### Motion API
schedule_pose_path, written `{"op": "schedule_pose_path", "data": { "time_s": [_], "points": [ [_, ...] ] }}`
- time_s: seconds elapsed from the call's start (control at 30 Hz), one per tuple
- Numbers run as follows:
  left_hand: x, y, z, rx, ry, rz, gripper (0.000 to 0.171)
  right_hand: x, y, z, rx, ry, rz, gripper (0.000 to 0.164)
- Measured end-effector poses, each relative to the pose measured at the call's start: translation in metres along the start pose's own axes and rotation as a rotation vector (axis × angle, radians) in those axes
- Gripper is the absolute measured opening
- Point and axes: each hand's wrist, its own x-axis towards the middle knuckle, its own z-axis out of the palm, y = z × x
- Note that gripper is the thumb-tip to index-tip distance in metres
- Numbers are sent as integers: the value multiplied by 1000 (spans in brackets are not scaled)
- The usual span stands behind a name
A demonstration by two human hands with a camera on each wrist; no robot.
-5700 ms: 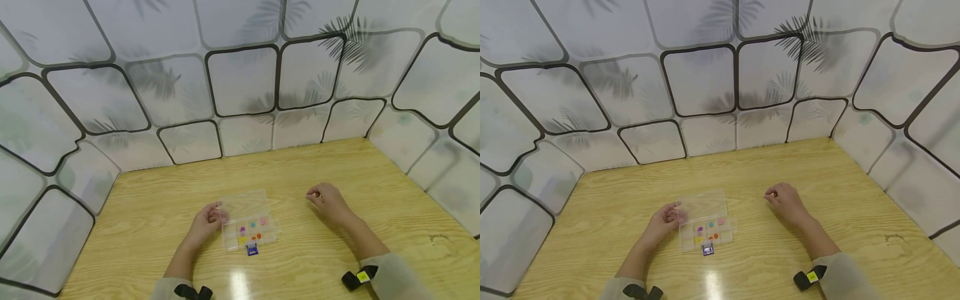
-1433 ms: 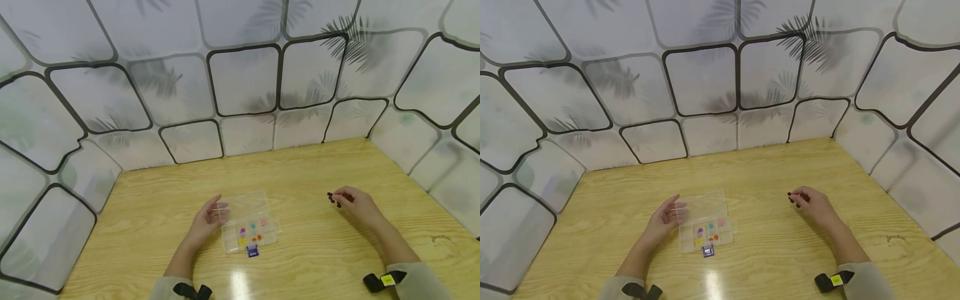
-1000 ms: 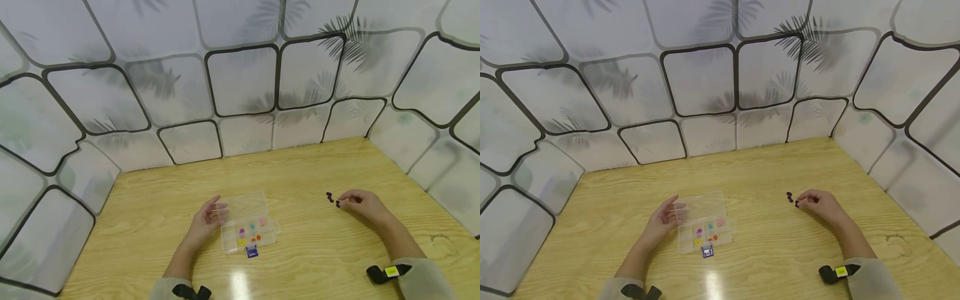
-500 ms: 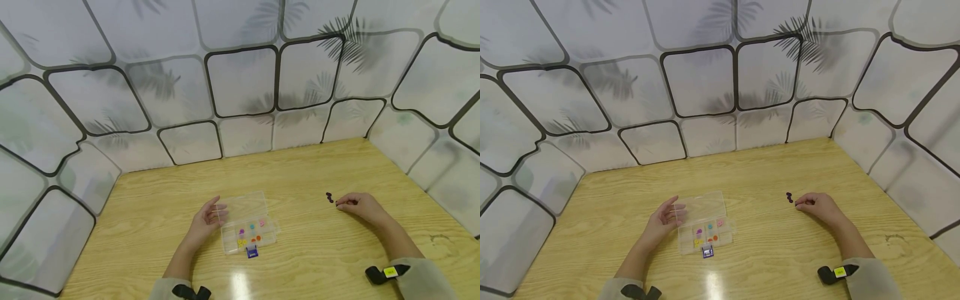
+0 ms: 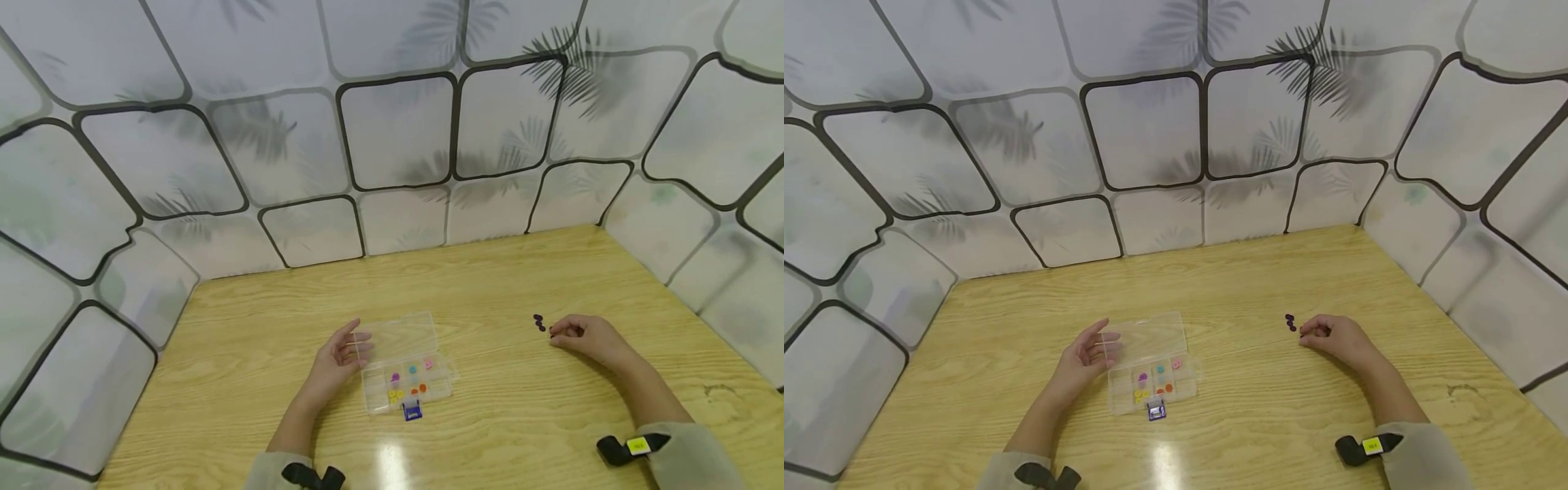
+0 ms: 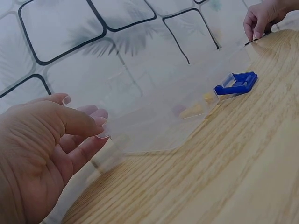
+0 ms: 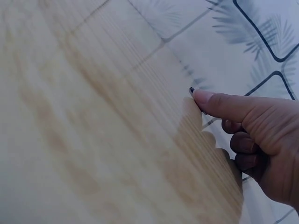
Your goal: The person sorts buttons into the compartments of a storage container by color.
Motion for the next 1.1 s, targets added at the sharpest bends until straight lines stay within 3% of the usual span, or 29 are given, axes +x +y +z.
{"op": "schedule_pose_path", "data": {
  "time_s": [0.2,0.53,1.1],
  "points": [
    [1,1,0,3,-2,5,71,-1,0,2,-35,20,-5,28],
    [3,1,-2,8,-1,15,71,-2,-13,7,-274,86,-74,24],
    [1,0,0,5,5,17,71,-4,-8,11,-261,97,-109,22]
  ]
}}
